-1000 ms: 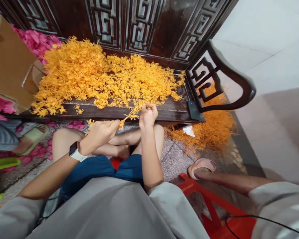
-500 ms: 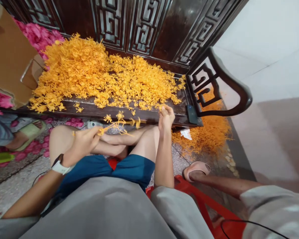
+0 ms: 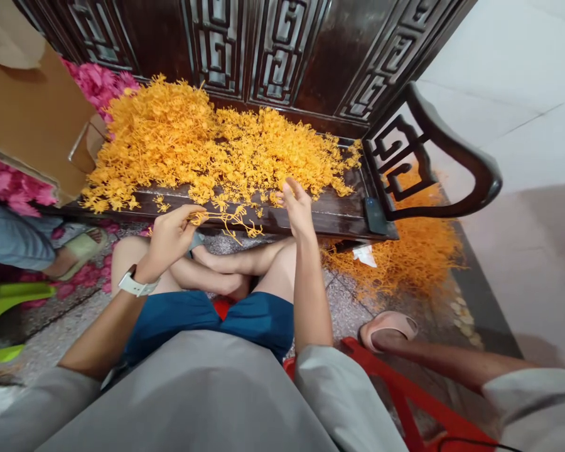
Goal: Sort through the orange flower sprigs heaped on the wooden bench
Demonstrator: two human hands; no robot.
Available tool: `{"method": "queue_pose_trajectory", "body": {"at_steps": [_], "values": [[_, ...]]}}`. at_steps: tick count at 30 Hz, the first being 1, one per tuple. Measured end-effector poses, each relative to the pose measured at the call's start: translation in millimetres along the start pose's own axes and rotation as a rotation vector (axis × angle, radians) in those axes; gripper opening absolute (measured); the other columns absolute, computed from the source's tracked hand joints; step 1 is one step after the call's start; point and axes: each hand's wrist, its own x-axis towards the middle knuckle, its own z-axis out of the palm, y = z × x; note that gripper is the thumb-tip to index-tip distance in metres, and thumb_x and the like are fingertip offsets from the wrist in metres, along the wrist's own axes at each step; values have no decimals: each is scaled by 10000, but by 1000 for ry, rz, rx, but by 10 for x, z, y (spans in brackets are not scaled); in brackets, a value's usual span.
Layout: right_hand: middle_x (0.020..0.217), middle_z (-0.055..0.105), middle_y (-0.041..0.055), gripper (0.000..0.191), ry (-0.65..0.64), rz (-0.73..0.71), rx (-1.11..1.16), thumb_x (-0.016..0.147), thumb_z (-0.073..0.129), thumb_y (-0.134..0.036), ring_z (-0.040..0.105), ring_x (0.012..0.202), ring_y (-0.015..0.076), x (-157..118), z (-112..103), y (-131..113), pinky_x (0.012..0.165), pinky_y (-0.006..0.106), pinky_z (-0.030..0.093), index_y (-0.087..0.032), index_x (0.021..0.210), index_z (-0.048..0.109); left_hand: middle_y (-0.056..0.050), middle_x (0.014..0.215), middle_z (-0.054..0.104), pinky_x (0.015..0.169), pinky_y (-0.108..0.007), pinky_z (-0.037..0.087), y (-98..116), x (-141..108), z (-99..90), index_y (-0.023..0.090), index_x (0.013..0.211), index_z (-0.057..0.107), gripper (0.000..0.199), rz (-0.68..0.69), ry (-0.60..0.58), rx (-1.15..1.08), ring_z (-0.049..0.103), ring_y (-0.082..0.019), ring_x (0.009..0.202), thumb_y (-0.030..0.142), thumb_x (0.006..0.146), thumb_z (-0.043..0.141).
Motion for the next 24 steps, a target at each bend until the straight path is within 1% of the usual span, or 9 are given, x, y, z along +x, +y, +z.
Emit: {"method": "queue_pose_trajectory", "body": {"at_steps": [3, 7, 10, 13, 16, 18, 19, 21, 24], "values": [[1393, 718, 94, 570, -41, -100, -34, 911, 746, -693, 722, 965, 178, -92, 101, -14, 845, 346, 610, -296, 1319, 727, -79, 1209, 824, 945, -347, 608, 12, 35, 17, 178, 1246, 765, 410, 9, -10, -7, 782, -214, 998, 24, 945, 534], [1020, 758, 42, 475, -293, -180, -128, 1003, 666, -656, 650, 799, 147, -404, 245, -212, 719, 305, 535, -281, 1275, 774, -83, 1233, 820, 954, -373, 609, 32, 55, 72, 191, 1262, 769, 417, 7, -47, 18, 789, -249, 1067, 42, 962, 521], [917, 709, 9, 488, -478, -228, -294, 972, 748, -605, 597, 759, 139, -575, 331, -363, 698, 293, 487, -266, 1323, 764, -74, 1219, 828, 969, -379, 608, 53, 51, 114, 217, 1266, 786, 443, 23, -104, 61, 798, -263, 1066, 41, 959, 520], [796, 658, -23, 493, -582, -302, -454, 979, 760, -564, 544, 683, 130, -649, 396, -449, 669, 287, 438, -233, 1345, 748, -64, 1185, 840, 964, -370, 608, 92, 55, 141, 247, 1227, 817, 469, 36, -174, 114, 805, -261, 1045, 30, 948, 510], [786, 692, -11, 336, -672, -398, -544, 1061, 658, -504, 572, 690, 130, -689, 461, -483, 695, 294, 429, -208, 1163, 780, -52, 1146, 850, 926, -360, 608, 171, 70, 145, 260, 1170, 843, 484, 51, -230, 133, 809, -260, 1026, 21, 929, 498], [848, 732, 14, 308, -597, -469, -497, 1084, 623, -465, 618, 734, 133, -693, 475, -492, 714, 297, 443, -204, 998, 761, -35, 1103, 858, 884, -346, 608, 233, 63, 138, 264, 1109, 861, 475, 29, -242, 86, 813, -256, 985, 19, 898, 513], [860, 731, 21, 306, -490, -499, -445, 1084, 624, -453, 627, 743, 133, -679, 456, -498, 711, 296, 449, -205, 947, 741, -24, 1073, 861, 856, -335, 607, 256, 48, 132, 266, 1069, 868, 466, 10, -252, 40, 814, -250, 953, 17, 874, 526], [794, 664, 8, 298, -162, -557, -277, 1070, 644, -463, 583, 669, 120, -613, 341, -525, 648, 286, 434, -222, 901, 693, -11, 1015, 864, 809, -322, 604, 256, -11, 112, 266, 998, 878, 455, -32, -267, -36, 813, -243, 891, 12, 817, 546], [642, 418, -61, 343, 315, -636, 53, 1017, 691, -537, 346, 489, 90, -471, -6, -629, 492, 250, 296, -258, 845, 589, -24, 973, 862, 784, -330, 603, 99, -143, 61, 249, 931, 876, 353, -143, -214, -106, 814, -256, 873, 65, 812, 600]]}}
